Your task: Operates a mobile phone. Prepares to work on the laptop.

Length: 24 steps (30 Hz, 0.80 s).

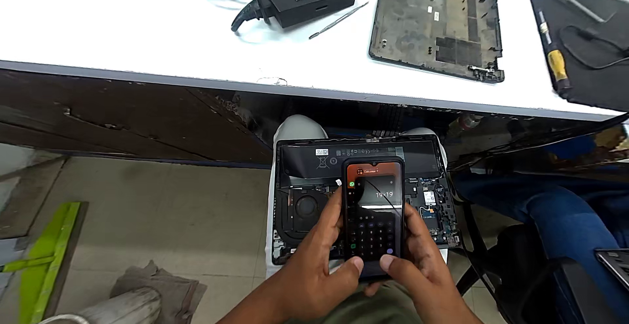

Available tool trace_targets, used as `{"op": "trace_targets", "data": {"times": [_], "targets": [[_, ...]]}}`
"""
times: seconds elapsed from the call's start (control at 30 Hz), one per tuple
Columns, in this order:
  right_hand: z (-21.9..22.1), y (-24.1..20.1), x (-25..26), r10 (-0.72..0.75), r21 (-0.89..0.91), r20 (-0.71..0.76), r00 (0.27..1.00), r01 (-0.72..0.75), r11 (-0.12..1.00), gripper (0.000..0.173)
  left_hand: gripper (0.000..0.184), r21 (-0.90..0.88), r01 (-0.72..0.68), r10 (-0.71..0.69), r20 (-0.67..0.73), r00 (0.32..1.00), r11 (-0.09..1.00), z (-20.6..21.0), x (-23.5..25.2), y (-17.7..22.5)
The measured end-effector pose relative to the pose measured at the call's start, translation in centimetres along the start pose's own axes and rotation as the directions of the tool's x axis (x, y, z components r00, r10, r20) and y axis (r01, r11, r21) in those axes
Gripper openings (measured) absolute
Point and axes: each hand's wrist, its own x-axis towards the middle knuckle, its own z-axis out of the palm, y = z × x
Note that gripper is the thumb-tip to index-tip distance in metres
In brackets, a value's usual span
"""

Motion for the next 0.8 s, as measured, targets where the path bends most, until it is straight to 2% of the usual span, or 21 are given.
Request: {"op": "trace_targets", "data": {"times": [0.2,0.57,0.7,0.8], "targets": [[0.02,0.04,0.11,0.011,0.017,-0.037,0.999,-0.01,1.0,0.056,0.091,0.035,-0.012,0.011,0.022,1.0,0.999,-0.04,-0.01,-0.08],[0.12,0.15,0.1,0.014,0.027,-0.048,0.999,-0.013,1.0,0.053,0.091,0.037,-0.004,0.003,0.03,1.0,0.999,-0.06,-0.04,-0.12],[0.28,0.27,0.21,-0.022,0.038,-0.06,0.998,0.024,0.999,0.04,0.09,0.039,0.004,-0.005,0.021,1.0,0.999,0.01,-0.06,-0.06],[0.24,0.25,0.2,-0.02,0.051,-0.055,0.998,0.022,0.998,0.043,0.09,0.035,-0.002,0.001,0.023,1.0,0.999,0.01,-0.04,-0.08]]}}
